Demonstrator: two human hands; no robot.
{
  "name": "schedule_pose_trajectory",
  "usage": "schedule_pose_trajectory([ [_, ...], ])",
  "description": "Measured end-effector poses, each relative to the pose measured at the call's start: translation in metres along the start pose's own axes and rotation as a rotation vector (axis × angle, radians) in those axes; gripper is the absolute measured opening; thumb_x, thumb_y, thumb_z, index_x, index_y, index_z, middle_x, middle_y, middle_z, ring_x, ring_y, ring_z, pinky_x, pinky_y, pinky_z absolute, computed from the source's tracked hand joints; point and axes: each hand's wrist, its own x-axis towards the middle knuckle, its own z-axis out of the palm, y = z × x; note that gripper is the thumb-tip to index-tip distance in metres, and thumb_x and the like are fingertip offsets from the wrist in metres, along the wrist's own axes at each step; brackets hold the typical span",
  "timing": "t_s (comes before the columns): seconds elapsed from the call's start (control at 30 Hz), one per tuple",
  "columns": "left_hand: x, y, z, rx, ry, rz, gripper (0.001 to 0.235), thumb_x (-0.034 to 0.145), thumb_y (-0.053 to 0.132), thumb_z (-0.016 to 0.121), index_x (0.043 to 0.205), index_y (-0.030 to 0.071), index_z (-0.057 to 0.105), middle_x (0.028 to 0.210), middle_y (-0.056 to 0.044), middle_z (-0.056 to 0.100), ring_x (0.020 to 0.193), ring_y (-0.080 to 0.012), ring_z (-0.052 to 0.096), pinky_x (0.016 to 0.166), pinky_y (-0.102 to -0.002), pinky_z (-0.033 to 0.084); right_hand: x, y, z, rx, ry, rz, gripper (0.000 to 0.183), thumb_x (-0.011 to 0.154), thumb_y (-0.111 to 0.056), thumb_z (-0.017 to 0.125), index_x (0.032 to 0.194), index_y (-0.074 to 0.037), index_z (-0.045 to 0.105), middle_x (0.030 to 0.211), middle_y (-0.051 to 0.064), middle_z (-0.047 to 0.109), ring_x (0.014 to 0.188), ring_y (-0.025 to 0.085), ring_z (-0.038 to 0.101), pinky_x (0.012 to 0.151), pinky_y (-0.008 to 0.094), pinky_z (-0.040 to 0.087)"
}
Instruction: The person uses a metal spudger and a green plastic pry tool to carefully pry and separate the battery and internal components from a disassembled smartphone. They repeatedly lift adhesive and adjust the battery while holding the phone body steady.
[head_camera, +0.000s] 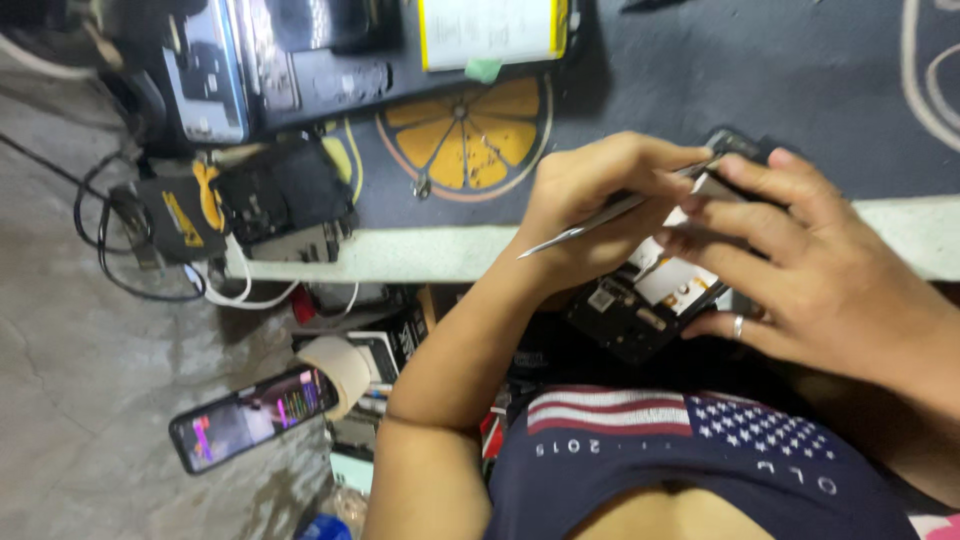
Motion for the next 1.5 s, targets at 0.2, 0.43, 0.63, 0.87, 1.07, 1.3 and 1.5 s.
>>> schedule_pose_trajectory([
  [0.2,-0.005,-0.001,0.001,0.033,0.043,-0.043,0.012,0.097,0.001,0.075,0.101,0.004,0.064,0.113,-0.013,0.074,0.087,-0.0164,0.078,0.073,-0.025,0.063,-0.002,0.000,0.002,0.052,0.019,0.003,0.069,0.070,-0.048,0.078,0.128,-0.014,0.069,0.136,0.008,0.058,0.140,0.037,0.045,0.119,0.060,0.037],
  [0.43,-0.001,-0.001,0.005,0.024,0.059,-0.053,0.013,0.096,0.000,0.075,0.098,0.004,0.063,0.109,-0.013,0.075,0.085,-0.0145,0.078,0.072,-0.024,0.062,-0.004,0.002,0.004,0.030,-0.002,0.014,0.068,0.069,-0.051,0.078,0.125,-0.014,0.070,0.137,0.007,0.058,0.142,0.037,0.045,0.120,0.061,0.037],
  [0.63,-0.001,0.000,0.003,0.032,0.055,-0.072,0.013,0.096,0.000,0.075,0.097,0.002,0.062,0.108,-0.013,0.076,0.083,-0.0147,0.078,0.072,-0.024,0.062,-0.004,0.003,0.004,0.027,0.013,0.002,0.067,0.069,-0.051,0.078,0.123,-0.012,0.071,0.136,0.009,0.059,0.141,0.037,0.046,0.119,0.061,0.038],
  [0.87,0.001,0.000,0.002,0.007,0.046,-0.116,0.012,0.097,-0.001,0.074,0.097,0.002,0.062,0.106,-0.013,0.076,0.084,-0.0155,0.079,0.073,-0.024,0.062,-0.002,0.004,0.003,0.042,0.022,0.008,0.063,0.070,-0.050,0.078,0.119,-0.011,0.072,0.135,0.009,0.060,0.140,0.039,0.047,0.117,0.062,0.040],
  [1.07,0.000,0.000,-0.001,0.016,0.036,-0.092,0.011,0.096,-0.002,0.074,0.099,0.001,0.064,0.108,-0.013,0.075,0.088,-0.0169,0.078,0.076,-0.025,0.063,-0.003,0.005,0.004,0.047,0.020,-0.001,0.063,0.070,-0.050,0.079,0.118,-0.010,0.072,0.135,0.010,0.060,0.139,0.039,0.047,0.117,0.063,0.040],
  [1.3,0.005,-0.002,0.002,0.058,0.027,-0.045,0.014,0.094,-0.003,0.076,0.099,0.003,0.065,0.106,-0.010,0.074,0.090,-0.0188,0.078,0.076,-0.025,0.062,-0.001,0.005,0.002,0.089,0.022,-0.002,0.064,0.070,-0.050,0.078,0.122,-0.013,0.071,0.135,0.008,0.058,0.141,0.037,0.044,0.118,0.061,0.038],
  [1.5,0.001,-0.002,0.000,0.097,0.033,-0.002,0.016,0.092,-0.004,0.077,0.100,0.004,0.065,0.107,-0.010,0.073,0.092,-0.0209,0.077,0.078,-0.026,0.062,0.001,0.004,0.005,0.081,0.037,-0.002,0.065,0.071,-0.052,0.077,0.124,-0.016,0.071,0.137,0.006,0.057,0.142,0.035,0.042,0.120,0.060,0.037],
])
